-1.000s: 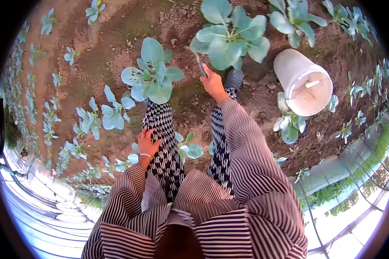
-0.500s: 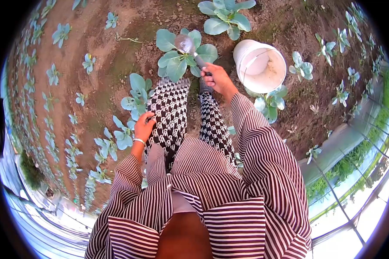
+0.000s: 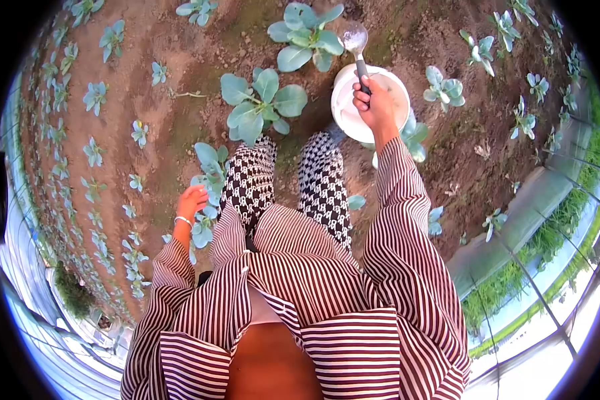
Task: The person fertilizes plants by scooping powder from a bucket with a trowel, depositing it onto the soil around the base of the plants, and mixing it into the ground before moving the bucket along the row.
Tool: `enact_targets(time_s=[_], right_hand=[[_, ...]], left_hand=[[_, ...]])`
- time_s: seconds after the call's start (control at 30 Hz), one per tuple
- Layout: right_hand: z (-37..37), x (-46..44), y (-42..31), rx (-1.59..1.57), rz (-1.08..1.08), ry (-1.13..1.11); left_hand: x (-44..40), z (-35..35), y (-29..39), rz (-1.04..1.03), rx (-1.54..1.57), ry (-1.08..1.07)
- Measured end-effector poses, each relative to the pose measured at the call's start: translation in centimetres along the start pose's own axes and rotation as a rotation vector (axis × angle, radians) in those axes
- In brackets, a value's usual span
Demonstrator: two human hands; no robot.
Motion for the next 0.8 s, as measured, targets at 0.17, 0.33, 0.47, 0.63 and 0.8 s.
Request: enact_targets(time_s=[0.17, 0.33, 0.47, 0.63, 0.8], right_hand=[[3.6, 1.0, -7.6, -0.03, 0.038, -0.047], [9.9, 5.5, -13.3, -0.142, 0.187, 0.087], [17.1, 8.1, -14.1, -0.213, 0.191, 0.141], [20.2, 12.4, -12.6, -0.341, 0.234, 0.176], [20.6, 14.5, -12.7, -0.408, 0.311, 0.159]], left_hand=[[-0.3, -6.5, 2.6, -0.158, -0.197, 0.076], [4.8, -18.1, 17.4, -0.627, -0.494, 0.013], [5.9, -23.9, 22.9, -0.562, -0.403, -0.214], [3.9, -29.1, 26.3, -0.697, -0.75, -0.228], [0.5, -37.6, 28.9, -0.673, -0.685, -0.272]])
Point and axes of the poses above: each hand's wrist, its own x-axis away from the middle knuckle, its own z-axis out of the back of the hand, y = z × x, the point moved 7 cm from there along -x, towards the middle knuckle, and after that the axes turned 7 degrees about -x, right-handed, at the moved point
